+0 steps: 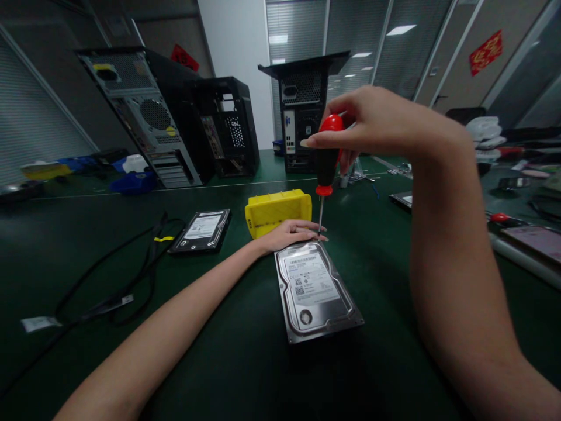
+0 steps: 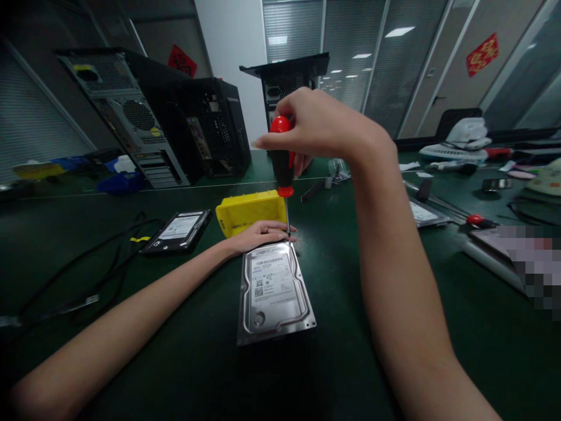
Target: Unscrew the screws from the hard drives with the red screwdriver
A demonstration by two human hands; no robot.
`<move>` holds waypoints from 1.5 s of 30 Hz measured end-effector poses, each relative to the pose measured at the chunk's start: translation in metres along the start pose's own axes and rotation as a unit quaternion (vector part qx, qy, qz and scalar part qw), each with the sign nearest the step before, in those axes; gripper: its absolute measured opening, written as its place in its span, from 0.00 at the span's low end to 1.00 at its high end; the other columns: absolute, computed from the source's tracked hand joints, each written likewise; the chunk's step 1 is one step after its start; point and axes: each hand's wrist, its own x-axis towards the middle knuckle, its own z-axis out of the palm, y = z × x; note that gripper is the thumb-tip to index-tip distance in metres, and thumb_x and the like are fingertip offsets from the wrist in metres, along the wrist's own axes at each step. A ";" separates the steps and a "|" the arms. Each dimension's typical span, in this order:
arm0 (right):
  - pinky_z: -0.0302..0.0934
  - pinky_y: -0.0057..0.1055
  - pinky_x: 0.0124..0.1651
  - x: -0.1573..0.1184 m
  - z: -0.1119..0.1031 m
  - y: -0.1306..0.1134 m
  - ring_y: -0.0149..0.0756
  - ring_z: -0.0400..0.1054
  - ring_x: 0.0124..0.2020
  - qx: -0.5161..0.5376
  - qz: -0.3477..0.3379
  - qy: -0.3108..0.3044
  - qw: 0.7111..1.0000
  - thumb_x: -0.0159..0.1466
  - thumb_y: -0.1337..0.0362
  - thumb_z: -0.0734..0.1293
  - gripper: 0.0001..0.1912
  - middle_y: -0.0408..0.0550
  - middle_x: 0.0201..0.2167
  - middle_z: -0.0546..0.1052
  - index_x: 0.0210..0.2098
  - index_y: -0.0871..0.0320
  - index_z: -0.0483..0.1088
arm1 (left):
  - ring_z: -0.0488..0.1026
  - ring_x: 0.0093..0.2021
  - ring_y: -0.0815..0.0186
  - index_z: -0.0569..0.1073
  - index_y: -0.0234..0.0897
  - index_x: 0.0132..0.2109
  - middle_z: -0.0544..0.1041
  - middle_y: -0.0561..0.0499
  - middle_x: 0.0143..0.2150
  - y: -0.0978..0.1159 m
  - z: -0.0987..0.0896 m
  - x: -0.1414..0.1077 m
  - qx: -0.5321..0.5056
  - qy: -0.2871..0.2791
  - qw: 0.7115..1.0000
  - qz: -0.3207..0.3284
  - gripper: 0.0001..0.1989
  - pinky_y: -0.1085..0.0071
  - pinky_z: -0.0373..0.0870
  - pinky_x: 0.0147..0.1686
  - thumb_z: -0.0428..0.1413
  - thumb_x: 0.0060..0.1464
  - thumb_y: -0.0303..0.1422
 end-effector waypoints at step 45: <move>0.59 0.27 0.27 0.004 -0.001 0.002 0.32 0.69 0.28 0.029 -0.041 -0.055 0.997 0.57 0.48 0.65 0.20 0.48 0.32 0.75 0.38 0.58 0.69 | 0.72 0.49 0.64 0.69 0.33 0.54 0.74 0.41 0.52 0.003 0.001 0.000 0.003 -0.004 1.000 0.000 0.18 0.70 0.67 0.44 0.54 0.58 0.34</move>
